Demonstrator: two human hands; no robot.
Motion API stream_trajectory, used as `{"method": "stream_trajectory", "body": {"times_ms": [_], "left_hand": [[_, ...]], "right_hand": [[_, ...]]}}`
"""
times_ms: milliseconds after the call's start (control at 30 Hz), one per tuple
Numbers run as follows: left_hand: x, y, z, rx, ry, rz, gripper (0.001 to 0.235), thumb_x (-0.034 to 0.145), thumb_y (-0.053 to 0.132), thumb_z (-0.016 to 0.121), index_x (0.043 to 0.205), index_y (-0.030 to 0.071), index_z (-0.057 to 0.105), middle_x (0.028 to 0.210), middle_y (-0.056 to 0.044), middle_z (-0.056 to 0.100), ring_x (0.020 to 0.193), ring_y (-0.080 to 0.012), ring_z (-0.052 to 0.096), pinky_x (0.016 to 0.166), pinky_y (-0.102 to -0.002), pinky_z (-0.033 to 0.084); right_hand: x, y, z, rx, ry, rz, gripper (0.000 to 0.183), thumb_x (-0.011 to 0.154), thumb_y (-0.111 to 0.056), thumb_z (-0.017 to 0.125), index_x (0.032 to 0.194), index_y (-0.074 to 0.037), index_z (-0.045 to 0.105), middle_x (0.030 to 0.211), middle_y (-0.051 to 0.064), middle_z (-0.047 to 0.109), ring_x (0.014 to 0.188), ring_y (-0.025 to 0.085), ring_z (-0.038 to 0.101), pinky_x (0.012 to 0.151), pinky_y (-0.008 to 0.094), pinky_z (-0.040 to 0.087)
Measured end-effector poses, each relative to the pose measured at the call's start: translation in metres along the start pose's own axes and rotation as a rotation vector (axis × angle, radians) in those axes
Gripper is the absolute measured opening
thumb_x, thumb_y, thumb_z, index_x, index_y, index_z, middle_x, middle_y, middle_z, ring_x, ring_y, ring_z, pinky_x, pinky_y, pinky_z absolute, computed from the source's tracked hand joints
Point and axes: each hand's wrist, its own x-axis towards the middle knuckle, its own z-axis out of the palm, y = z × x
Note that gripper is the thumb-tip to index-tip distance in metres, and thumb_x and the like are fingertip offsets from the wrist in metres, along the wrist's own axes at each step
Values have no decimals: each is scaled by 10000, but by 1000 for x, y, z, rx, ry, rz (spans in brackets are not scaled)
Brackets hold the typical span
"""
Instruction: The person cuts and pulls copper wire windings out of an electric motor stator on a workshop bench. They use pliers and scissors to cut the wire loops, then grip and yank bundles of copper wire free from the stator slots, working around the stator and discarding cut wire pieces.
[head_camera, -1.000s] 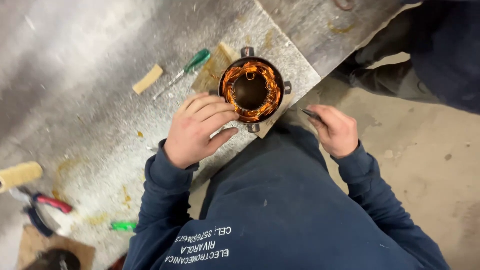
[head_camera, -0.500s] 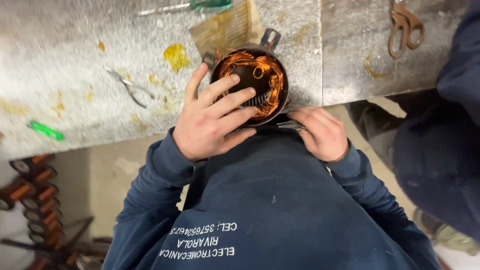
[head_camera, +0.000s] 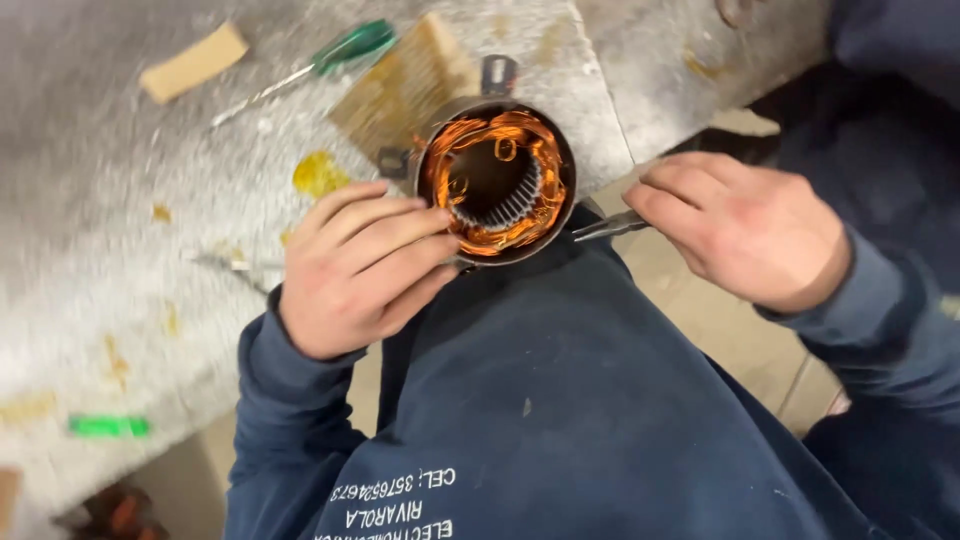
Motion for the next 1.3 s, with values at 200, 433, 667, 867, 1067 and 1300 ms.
{"method": "stream_trajectory", "body": {"times_ms": [200, 433, 667, 867, 1067, 1300], "left_hand": [[2, -12, -19, -31, -39, 142, 206, 895, 154, 854, 1045, 79, 733, 1155, -60, 728, 1090, -247, 683, 1007, -424, 543], [11, -23, -35, -61, -55, 246, 214, 873, 182, 835, 1041, 89, 740, 1126, -48, 731, 1039, -225, 686, 998, -411, 532], [13, -16, -41, -96, -110, 307, 225, 901, 217, 830, 1063, 92, 737, 1118, -45, 726, 1010, -224, 675, 1001, -391, 523], [4, -19, -38, -97, -147, 329, 248, 896, 240, 817, 1085, 107, 726, 1120, -28, 717, 1024, -218, 663, 1010, -389, 505], [1, -20, -39, -111, -207, 272, 245, 897, 248, 811, 1078, 119, 708, 1112, -18, 711, 1025, -219, 662, 1020, -398, 497], [-3, -21, -41, -154, -227, 271, 285, 903, 246, 814, 1128, 113, 700, 1142, -21, 699, 1052, -225, 653, 1046, -398, 491]], "right_hand": [[3, -45, -34, -263, -88, 27, 360, 776, -94, 660, 1134, -110, 687, 1126, 24, 695, 1093, 201, 674, 746, 283, 567], [19, -76, -44, -487, -155, 108, 305, 780, -151, 617, 1074, -94, 676, 999, 23, 653, 1061, 200, 642, 787, 265, 557], [35, -97, -33, -693, -165, 107, 166, 811, -219, 622, 926, -108, 668, 934, 19, 624, 1003, 189, 626, 756, 259, 526], [42, -107, -27, -795, -213, 121, 137, 807, -245, 625, 836, -118, 667, 873, 16, 615, 941, 187, 611, 703, 264, 503], [51, -120, -22, -797, -291, 150, 206, 778, -271, 624, 821, -81, 689, 869, 50, 626, 956, 231, 608, 671, 295, 482], [64, -135, -10, -958, -369, 190, 310, 783, -296, 598, 884, -37, 736, 937, 140, 680, 949, 303, 626, 708, 358, 508]]}}
